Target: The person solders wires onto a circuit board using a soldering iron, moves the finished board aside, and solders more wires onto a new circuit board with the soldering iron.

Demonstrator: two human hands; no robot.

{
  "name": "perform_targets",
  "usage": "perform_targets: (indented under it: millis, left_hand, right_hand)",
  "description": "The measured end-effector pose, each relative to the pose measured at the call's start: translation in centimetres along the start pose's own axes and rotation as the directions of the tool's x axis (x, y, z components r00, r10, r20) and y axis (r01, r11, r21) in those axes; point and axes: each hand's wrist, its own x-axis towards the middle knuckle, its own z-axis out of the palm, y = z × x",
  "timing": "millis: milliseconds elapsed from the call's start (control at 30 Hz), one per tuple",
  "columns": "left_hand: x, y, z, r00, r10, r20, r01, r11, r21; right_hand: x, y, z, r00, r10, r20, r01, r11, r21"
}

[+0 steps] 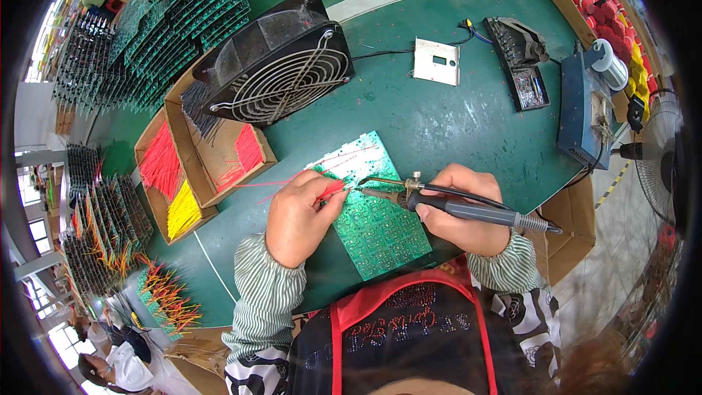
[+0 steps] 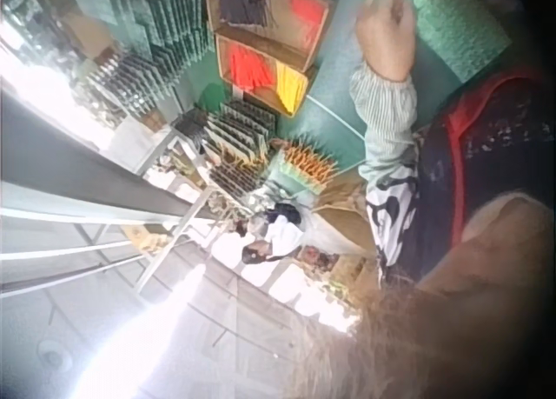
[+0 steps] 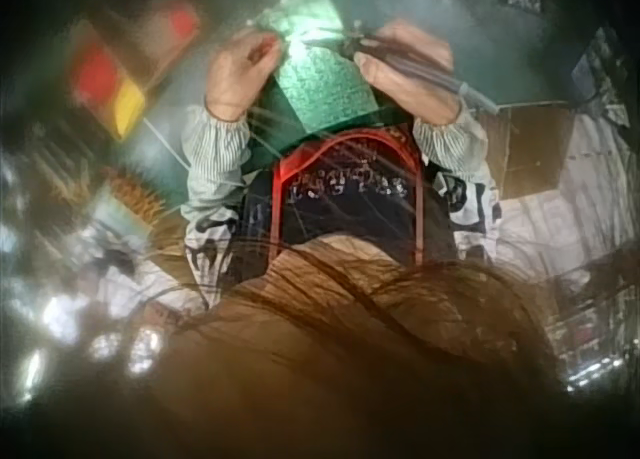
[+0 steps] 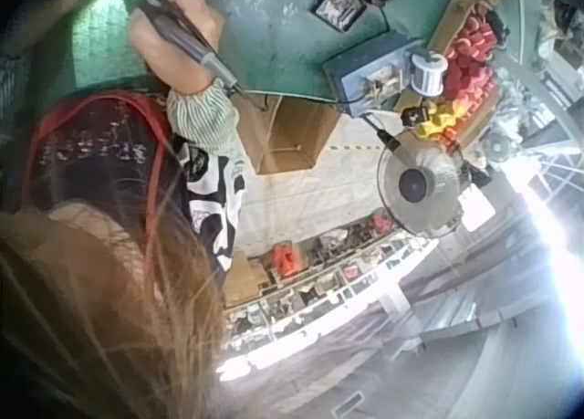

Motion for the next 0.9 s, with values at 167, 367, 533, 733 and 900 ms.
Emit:
perform_targets:
  millis: [167, 367, 533, 733, 900]
  left_hand:
    - [0.1, 0.1, 0.0, 1.0, 0.018, -0.008, -0.018, 1.0, -0.008]
    - [-0.1, -0.1, -1.8, 0.986, 0.09, -0.141, -0.076, 0.992, 0.099]
    - [-0.5, 1.1, -4.0, 0.879, 0.209, -0.429, 0.021, 0.881, 0.472]
    - [0.5, 1.9, 0.6, 0.992, 0.08, -0.101, -0.07, 0.993, 0.095]
    - [1.2, 1.5, 1.8, 0.995, 0.075, -0.064, -0.074, 0.997, 0.017]
  right_hand:
    - [-0.2, -0.2, -0.4, 1.0, 0.006, -0.025, -0.006, 1.0, 0.023]
    - [-0.3, -0.5, -0.8, 0.999, 0.021, -0.031, -0.021, 1.0, -0.002]
    - [-0.9, -0.4, -1.3, 0.999, 0.012, -0.05, -0.012, 1.0, -0.002]
    - [-1.0, -0.2, -1.7, 0.994, 0.082, -0.073, -0.079, 0.996, 0.039]
    - [-1.1, 0.2, -1.7, 0.994, 0.079, -0.074, -0.078, 0.997, 0.009]
